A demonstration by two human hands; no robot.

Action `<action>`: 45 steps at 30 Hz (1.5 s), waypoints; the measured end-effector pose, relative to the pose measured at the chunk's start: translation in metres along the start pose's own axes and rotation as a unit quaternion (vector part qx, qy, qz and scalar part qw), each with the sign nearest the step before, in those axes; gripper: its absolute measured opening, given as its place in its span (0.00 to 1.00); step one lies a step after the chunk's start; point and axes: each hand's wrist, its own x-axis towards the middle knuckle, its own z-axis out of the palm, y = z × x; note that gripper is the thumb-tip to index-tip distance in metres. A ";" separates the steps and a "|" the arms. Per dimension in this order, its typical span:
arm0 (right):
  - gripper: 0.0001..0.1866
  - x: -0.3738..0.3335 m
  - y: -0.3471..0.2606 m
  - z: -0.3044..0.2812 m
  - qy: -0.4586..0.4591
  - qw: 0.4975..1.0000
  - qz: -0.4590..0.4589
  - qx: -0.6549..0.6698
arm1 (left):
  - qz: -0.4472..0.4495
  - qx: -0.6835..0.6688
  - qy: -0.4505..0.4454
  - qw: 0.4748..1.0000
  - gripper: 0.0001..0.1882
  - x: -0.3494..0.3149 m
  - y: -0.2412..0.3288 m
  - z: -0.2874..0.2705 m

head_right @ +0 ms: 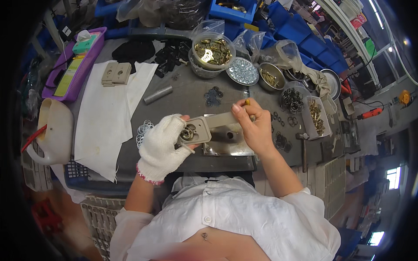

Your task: Assembling metal latch or lock components using pliers and a hammer on a workbench.

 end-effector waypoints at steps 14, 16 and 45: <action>0.19 -0.015 0.005 -0.007 -0.064 0.991 0.061 0.097 | 0.057 0.005 0.021 0.998 0.32 -0.005 0.021 -0.020; 0.19 -0.022 0.010 -0.013 -0.069 0.987 0.076 0.120 | 0.060 -0.006 0.010 0.998 0.31 -0.003 0.031 -0.021; 0.18 -0.061 0.018 -0.032 -0.046 0.964 0.135 0.225 | 0.057 0.054 -0.026 0.997 0.30 -0.006 0.071 0.001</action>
